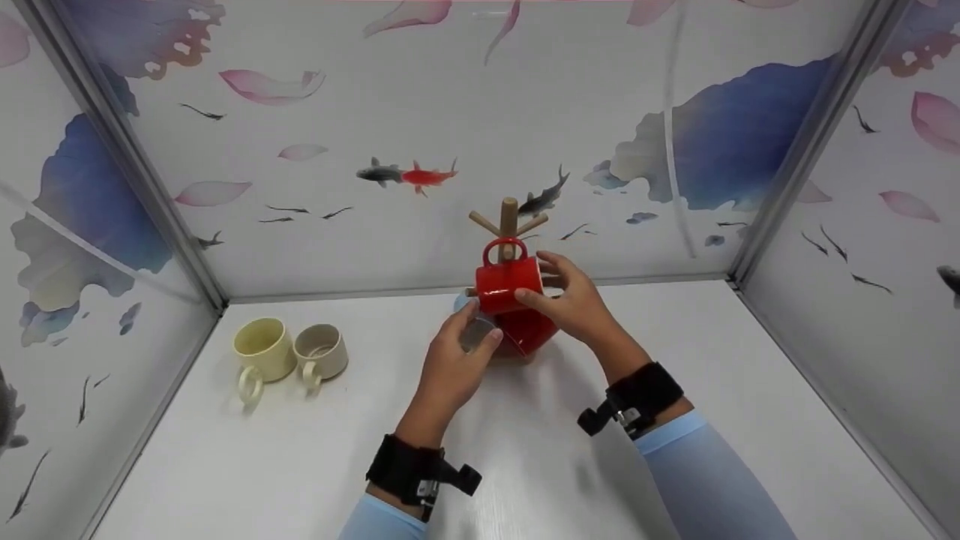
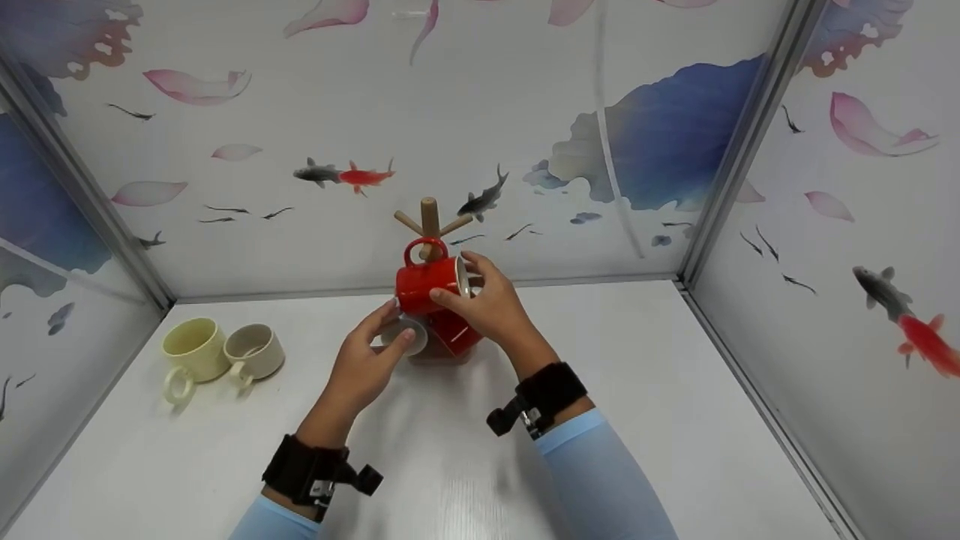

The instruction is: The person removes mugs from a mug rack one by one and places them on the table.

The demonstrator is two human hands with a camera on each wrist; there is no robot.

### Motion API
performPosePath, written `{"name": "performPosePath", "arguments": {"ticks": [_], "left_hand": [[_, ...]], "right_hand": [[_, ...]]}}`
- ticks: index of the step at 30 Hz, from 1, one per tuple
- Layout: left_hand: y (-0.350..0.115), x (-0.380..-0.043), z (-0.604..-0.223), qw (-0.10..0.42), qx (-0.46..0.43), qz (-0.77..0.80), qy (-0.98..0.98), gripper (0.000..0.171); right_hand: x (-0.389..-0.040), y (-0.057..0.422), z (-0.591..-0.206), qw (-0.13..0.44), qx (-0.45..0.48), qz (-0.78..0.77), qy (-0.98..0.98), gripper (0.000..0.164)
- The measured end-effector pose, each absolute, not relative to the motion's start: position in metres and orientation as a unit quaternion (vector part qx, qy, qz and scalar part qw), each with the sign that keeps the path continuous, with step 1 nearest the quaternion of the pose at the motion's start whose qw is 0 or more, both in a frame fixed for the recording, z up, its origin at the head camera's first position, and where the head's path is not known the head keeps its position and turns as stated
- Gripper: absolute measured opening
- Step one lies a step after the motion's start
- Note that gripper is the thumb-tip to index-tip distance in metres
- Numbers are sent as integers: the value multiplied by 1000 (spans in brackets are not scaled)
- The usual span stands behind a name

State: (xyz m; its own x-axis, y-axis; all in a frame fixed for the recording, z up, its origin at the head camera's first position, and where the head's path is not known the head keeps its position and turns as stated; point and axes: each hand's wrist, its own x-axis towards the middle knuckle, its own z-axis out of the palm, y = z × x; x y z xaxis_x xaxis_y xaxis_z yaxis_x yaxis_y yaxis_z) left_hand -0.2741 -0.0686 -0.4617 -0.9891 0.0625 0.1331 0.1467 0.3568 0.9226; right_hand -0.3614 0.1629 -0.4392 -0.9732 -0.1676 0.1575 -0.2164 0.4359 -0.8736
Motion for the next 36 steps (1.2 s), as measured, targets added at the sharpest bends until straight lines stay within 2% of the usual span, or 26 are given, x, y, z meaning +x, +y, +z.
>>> {"name": "performPosePath", "arguments": {"ticks": [17, 36], "left_hand": [[-65, -274, -464, 21, -65, -563, -823, 81], [-65, -267, -453, 61, -78, -562, -821, 71]], "right_hand": [[-361, 159, -444, 13, 63, 589, -806, 95], [-343, 164, -445, 42, 74, 607, -790, 98]]}}
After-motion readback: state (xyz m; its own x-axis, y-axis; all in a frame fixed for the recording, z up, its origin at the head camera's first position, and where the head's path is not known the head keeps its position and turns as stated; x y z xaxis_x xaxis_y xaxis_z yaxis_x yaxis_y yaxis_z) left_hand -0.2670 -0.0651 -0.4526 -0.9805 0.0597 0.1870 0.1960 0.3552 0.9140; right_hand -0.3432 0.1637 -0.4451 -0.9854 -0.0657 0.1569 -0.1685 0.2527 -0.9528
